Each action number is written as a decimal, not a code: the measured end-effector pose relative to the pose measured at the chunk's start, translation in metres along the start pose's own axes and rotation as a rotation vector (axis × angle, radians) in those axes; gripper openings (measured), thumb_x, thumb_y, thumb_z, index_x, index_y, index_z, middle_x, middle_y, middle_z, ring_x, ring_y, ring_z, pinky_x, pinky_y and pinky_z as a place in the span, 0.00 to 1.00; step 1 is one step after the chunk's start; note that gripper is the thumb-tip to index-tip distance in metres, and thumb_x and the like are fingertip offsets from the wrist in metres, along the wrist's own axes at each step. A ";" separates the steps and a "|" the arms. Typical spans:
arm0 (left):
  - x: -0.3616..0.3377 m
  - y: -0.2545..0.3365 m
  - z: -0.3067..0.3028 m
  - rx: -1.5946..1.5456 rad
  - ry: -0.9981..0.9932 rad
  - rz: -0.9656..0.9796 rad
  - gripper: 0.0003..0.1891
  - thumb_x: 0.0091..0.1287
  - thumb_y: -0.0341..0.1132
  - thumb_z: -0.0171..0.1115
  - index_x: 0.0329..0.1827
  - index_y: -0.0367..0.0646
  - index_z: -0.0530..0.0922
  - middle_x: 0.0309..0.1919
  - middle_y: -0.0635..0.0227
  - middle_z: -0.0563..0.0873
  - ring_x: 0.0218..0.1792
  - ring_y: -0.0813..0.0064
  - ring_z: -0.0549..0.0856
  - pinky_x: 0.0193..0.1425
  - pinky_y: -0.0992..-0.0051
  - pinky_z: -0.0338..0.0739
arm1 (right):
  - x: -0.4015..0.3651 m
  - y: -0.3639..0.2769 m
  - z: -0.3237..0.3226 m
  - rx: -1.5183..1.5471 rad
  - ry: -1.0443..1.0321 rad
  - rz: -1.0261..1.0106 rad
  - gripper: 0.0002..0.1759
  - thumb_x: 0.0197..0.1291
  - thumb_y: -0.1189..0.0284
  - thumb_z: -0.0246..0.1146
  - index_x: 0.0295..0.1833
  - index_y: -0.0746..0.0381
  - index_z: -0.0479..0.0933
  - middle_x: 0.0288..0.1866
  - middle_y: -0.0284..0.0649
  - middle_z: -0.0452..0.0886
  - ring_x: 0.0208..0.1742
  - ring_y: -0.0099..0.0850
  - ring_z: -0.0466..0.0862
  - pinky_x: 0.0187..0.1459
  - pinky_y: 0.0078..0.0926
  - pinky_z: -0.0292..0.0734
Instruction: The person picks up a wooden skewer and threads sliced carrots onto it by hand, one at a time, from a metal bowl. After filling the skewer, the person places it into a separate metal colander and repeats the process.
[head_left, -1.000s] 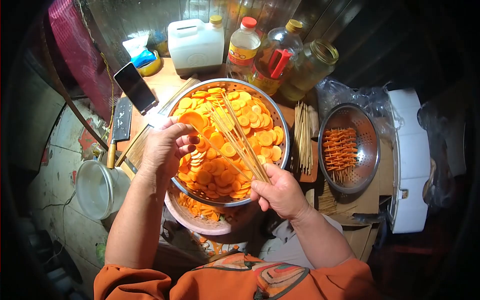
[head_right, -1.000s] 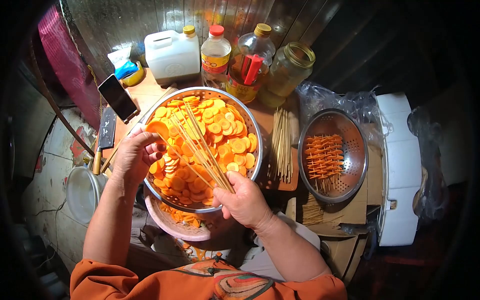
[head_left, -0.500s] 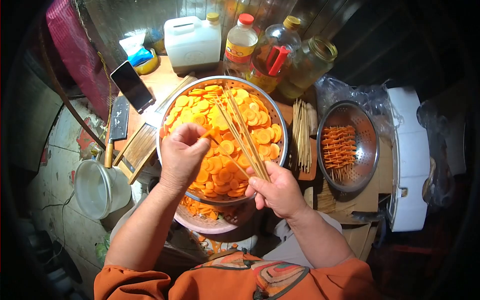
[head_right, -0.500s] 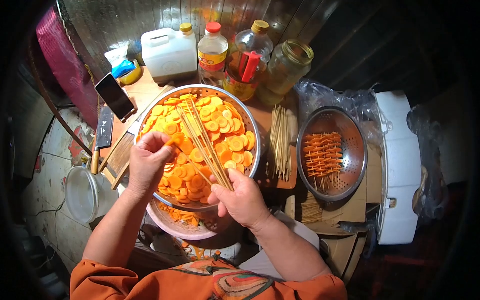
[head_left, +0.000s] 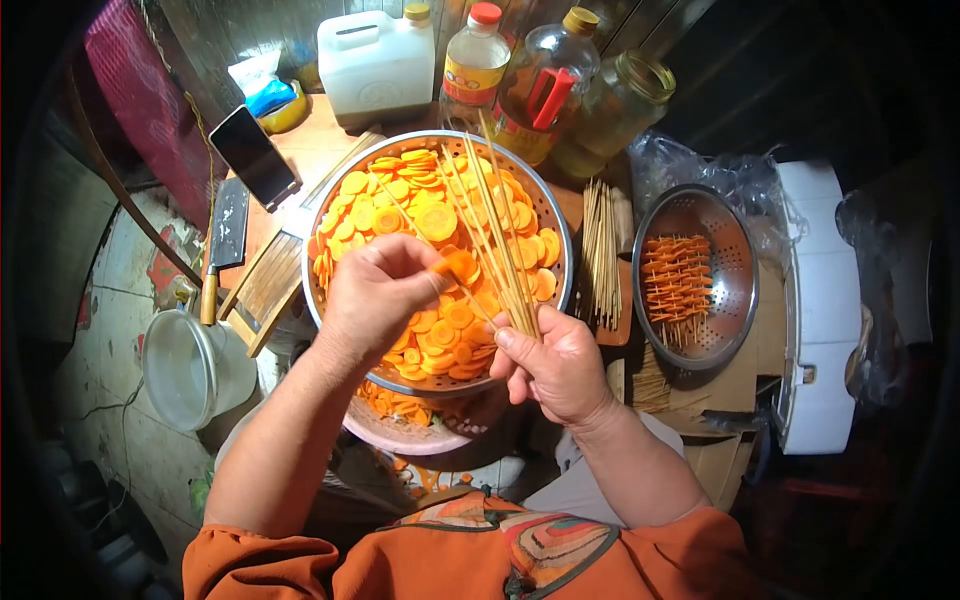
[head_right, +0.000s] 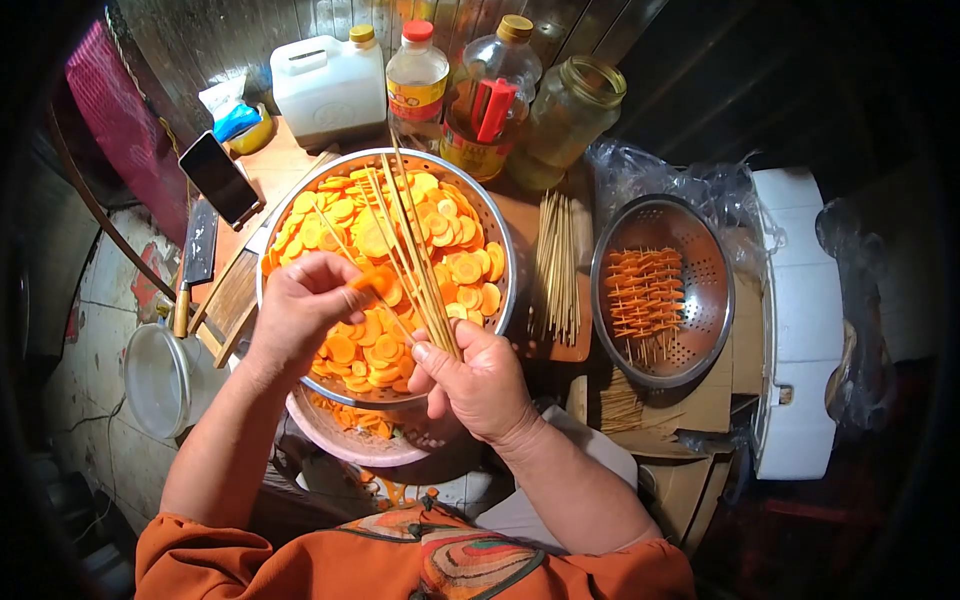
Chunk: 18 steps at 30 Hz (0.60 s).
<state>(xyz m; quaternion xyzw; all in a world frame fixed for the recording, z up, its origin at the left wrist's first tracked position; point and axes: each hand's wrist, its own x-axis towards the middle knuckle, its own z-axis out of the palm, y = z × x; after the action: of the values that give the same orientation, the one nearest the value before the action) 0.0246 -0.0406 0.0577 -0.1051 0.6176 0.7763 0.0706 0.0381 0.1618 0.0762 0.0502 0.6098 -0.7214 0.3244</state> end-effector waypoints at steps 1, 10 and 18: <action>-0.004 -0.001 0.004 0.011 -0.058 -0.059 0.06 0.58 0.23 0.66 0.35 0.37 0.77 0.29 0.69 0.83 0.28 0.82 0.81 0.35 0.83 0.76 | 0.001 0.000 0.001 0.011 0.017 -0.036 0.09 0.65 0.72 0.57 0.45 0.68 0.74 0.25 0.38 0.78 0.14 0.17 0.72 0.17 0.10 0.65; 0.009 0.004 -0.018 0.082 -0.070 -0.035 0.13 0.54 0.17 0.58 0.43 0.36 0.78 0.37 0.68 0.83 0.35 0.79 0.83 0.44 0.80 0.78 | 0.000 -0.006 -0.002 0.026 0.127 -0.092 0.08 0.64 0.72 0.57 0.41 0.66 0.74 0.24 0.36 0.78 0.14 0.16 0.70 0.17 0.09 0.66; 0.058 -0.045 -0.015 0.993 0.366 0.566 0.17 0.60 0.28 0.63 0.53 0.44 0.77 0.41 0.58 0.81 0.45 0.62 0.80 0.51 0.68 0.75 | 0.000 -0.008 -0.004 0.064 0.178 -0.137 0.08 0.64 0.70 0.57 0.42 0.65 0.73 0.24 0.35 0.77 0.14 0.17 0.70 0.17 0.09 0.64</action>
<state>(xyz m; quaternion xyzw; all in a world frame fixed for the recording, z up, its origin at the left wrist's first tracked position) -0.0193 -0.0462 -0.0019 -0.0227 0.9126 0.3526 -0.2057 0.0323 0.1656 0.0819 0.0824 0.6149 -0.7536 0.2172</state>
